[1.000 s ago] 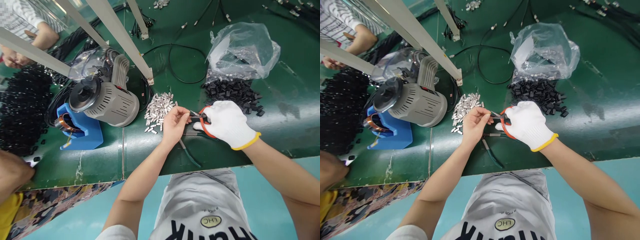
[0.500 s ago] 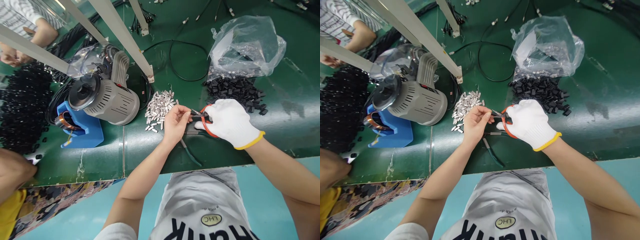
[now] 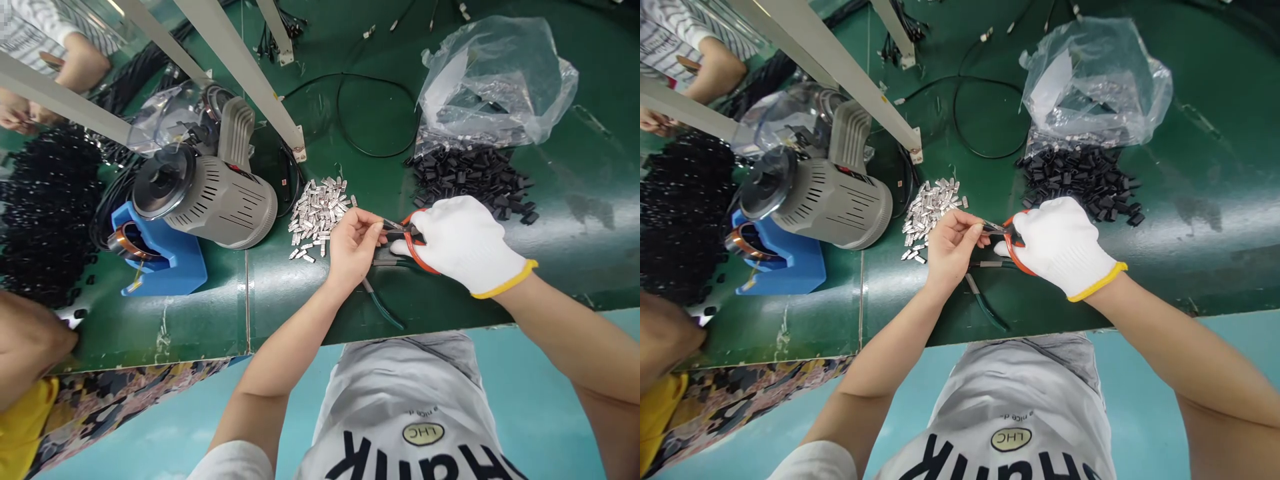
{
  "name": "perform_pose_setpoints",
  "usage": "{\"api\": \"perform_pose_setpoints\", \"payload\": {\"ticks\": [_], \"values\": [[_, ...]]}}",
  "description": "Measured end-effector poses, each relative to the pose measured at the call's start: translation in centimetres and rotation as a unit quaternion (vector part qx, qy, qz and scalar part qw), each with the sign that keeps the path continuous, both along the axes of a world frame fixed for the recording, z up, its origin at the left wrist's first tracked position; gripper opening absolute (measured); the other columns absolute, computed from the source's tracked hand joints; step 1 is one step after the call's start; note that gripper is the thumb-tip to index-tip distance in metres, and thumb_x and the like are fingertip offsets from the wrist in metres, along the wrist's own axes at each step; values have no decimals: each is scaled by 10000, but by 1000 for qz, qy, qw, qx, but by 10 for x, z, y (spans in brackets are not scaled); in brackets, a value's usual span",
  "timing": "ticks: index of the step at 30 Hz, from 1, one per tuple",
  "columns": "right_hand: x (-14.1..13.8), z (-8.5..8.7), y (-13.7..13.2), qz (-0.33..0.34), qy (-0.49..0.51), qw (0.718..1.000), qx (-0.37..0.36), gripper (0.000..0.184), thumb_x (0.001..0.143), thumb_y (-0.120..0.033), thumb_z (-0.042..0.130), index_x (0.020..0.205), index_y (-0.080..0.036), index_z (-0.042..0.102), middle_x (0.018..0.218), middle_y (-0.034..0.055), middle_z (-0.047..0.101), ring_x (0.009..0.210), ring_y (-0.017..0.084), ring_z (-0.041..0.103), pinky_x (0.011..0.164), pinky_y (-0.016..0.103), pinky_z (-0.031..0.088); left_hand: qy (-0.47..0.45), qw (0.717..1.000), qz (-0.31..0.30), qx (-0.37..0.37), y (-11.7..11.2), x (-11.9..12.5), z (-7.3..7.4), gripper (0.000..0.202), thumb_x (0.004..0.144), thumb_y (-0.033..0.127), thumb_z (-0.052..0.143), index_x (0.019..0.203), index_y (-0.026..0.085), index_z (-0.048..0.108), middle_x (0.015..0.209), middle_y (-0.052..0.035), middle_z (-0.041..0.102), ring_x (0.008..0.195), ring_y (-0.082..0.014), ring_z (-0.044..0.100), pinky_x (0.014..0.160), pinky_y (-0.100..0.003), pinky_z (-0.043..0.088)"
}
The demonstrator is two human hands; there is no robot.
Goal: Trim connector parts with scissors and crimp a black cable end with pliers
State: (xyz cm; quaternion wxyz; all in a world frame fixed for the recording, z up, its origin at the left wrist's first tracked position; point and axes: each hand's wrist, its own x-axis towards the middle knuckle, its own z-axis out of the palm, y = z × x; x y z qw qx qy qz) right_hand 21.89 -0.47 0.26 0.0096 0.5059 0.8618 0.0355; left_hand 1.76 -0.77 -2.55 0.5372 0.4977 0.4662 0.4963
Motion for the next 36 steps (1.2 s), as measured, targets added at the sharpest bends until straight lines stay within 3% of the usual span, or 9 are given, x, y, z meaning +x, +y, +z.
{"api": "perform_pose_setpoints", "payload": {"ticks": [6,16,21,25,30,36], "values": [[-2,-1,-3,-16,-6,1000,-7,616,1032,-629,295,809,-148,609,630,108,578,628,222,537,665,347,104,-8,1000,7,-5,-1,1,-3,366,865,501,798,893,185,616,747,-1,710,628,-88,667,612,-214,539],[-2,7,-5,-24,-10,999,-33,587,1024,-586,338,777,-142,633,614,124,576,600,216,491,656,341,107,-23,1000,9,-11,-1,2,-6,366,848,495,817,879,192,614,725,2,705,622,-97,660,606,-231,526],[4,2,-7,0,-2,1000,2,571,1019,-583,362,756,-142,613,603,116,551,622,222,504,657,340,91,-29,1000,3,-8,-1,3,-8,334,864,464,812,891,194,617,732,6,708,622,-93,662,603,-225,526],[6,-5,-8,9,13,1000,19,594,1015,-627,373,772,-142,613,619,114,556,651,230,521,670,337,86,-33,999,-2,-1,-1,2,-5,310,879,436,806,903,188,622,748,1,711,632,-90,663,616,-222,530],[5,-8,-8,-28,70,997,8,648,1004,-697,361,791,-148,632,655,119,597,672,225,529,673,330,103,-62,998,-10,-9,-2,3,3,285,891,440,792,951,204,646,772,4,697,676,-103,667,658,-245,549],[2,-5,-8,-45,98,994,-1,577,982,-680,446,829,-164,655,694,102,613,704,222,534,674,326,147,-122,991,-34,-40,-2,6,7,352,827,454,853,954,203,642,799,-4,720,709,-119,701,680,-256,564]]}}
